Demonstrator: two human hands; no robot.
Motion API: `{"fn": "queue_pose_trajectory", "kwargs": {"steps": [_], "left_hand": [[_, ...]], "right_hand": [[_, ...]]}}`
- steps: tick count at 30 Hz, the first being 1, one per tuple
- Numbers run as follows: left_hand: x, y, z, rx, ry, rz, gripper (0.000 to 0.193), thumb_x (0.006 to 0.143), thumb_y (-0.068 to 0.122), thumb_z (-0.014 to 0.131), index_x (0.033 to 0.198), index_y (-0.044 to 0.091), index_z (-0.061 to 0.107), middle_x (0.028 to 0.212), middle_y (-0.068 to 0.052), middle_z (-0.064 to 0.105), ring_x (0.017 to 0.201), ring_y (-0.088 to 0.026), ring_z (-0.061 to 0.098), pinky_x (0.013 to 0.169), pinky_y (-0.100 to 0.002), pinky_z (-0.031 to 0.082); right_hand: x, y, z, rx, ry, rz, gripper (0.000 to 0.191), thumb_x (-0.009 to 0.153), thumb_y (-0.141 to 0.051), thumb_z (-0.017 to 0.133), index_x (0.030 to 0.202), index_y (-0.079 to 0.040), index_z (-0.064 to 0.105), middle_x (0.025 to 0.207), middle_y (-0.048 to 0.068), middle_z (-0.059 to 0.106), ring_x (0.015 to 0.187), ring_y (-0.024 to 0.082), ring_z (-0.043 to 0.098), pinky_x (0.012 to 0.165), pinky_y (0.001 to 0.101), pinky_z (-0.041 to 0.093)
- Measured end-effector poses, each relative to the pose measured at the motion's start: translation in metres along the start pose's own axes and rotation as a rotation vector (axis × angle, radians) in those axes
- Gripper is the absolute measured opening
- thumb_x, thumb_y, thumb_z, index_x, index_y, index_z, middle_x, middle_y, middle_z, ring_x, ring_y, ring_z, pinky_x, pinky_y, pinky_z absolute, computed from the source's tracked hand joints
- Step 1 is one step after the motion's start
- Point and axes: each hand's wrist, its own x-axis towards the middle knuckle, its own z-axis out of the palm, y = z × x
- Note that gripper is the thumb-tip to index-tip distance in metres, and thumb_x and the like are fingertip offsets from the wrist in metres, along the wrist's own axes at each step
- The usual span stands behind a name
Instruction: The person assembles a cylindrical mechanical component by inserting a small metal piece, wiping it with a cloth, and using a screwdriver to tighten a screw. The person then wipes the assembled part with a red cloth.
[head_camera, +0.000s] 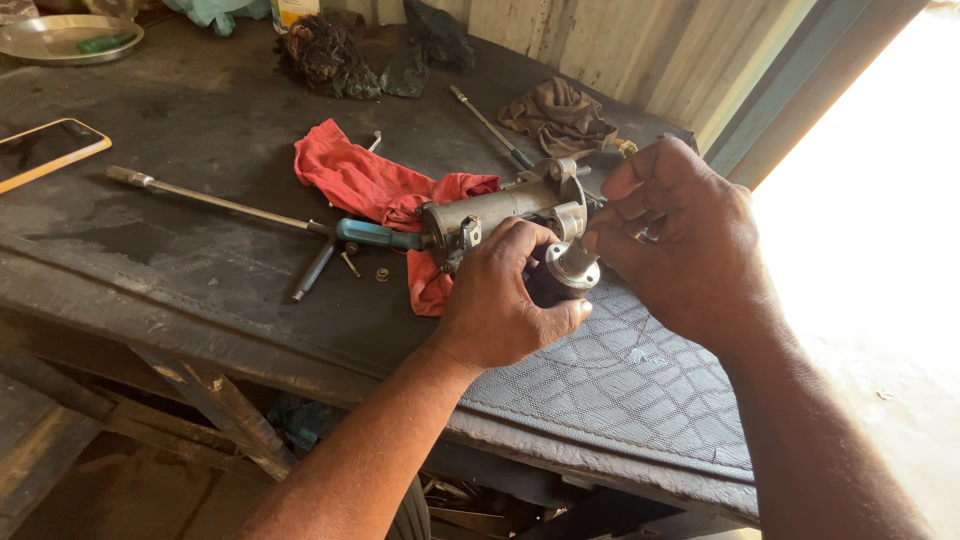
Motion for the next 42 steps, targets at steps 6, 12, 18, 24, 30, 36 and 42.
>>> {"fn": "queue_pose_trajectory", "kwargs": {"steps": [6,12,18,24,30,36,42], "left_hand": [[0.000,-0.001,0.001,-0.009,0.010,0.031,0.054,0.070,0.027,0.086,0.111,0.002,0.062,0.109,-0.013,0.067,0.098,-0.028,0.071,0.085,-0.038,0.058],[0.000,-0.003,0.001,0.011,0.015,0.045,0.054,0.070,0.027,0.087,0.111,0.002,0.062,0.108,-0.014,0.067,0.098,-0.028,0.070,0.085,-0.039,0.058],[0.000,-0.002,0.001,0.031,0.009,0.007,0.055,0.068,0.028,0.088,0.109,0.002,0.062,0.106,-0.013,0.067,0.095,-0.028,0.070,0.082,-0.039,0.058],[0.001,-0.001,0.000,0.010,0.008,-0.033,0.053,0.069,0.029,0.087,0.108,0.003,0.062,0.105,-0.013,0.066,0.094,-0.028,0.070,0.081,-0.038,0.058],[0.001,0.000,0.001,-0.002,0.029,-0.001,0.051,0.070,0.028,0.087,0.107,0.003,0.062,0.104,-0.013,0.066,0.096,-0.028,0.070,0.083,-0.039,0.057],[0.000,-0.002,0.003,0.028,0.041,0.009,0.052,0.070,0.028,0.087,0.108,0.003,0.063,0.106,-0.013,0.067,0.097,-0.029,0.070,0.085,-0.039,0.057],[0.002,0.000,0.003,-0.019,0.045,0.048,0.055,0.073,0.029,0.084,0.117,0.003,0.064,0.114,-0.014,0.068,0.105,-0.030,0.070,0.092,-0.041,0.056]], "right_hand": [[0.002,0.005,0.008,0.042,0.049,-0.085,0.029,0.081,-0.009,0.080,0.104,-0.005,0.062,0.095,0.007,0.077,0.089,0.014,0.076,0.075,0.0324,0.059],[-0.001,0.010,0.014,0.048,0.054,-0.043,0.027,0.081,-0.010,0.080,0.100,-0.006,0.061,0.091,0.005,0.077,0.086,0.013,0.076,0.074,0.0313,0.060],[-0.006,0.013,0.017,0.043,0.088,-0.053,0.023,0.083,-0.012,0.082,0.096,-0.005,0.063,0.089,0.005,0.078,0.084,0.014,0.074,0.077,0.0321,0.059],[-0.017,0.014,0.009,0.099,0.212,-0.243,0.031,0.091,-0.005,0.071,0.120,-0.004,0.062,0.109,0.005,0.077,0.107,0.016,0.074,0.093,0.0354,0.056],[-0.041,0.020,0.017,-0.141,0.217,-0.495,0.041,0.093,0.001,0.062,0.133,-0.003,0.057,0.121,0.005,0.077,0.132,0.029,0.060,0.115,0.0442,0.039],[-0.046,0.028,0.025,-0.242,0.223,-0.511,0.051,0.086,0.002,0.057,0.137,-0.003,0.055,0.127,0.005,0.074,0.138,0.031,0.056,0.116,0.0474,0.035],[-0.048,0.027,0.033,-0.273,0.208,-0.497,0.059,0.079,0.002,0.057,0.137,-0.006,0.055,0.127,0.007,0.073,0.138,0.028,0.055,0.117,0.0507,0.031]]}}
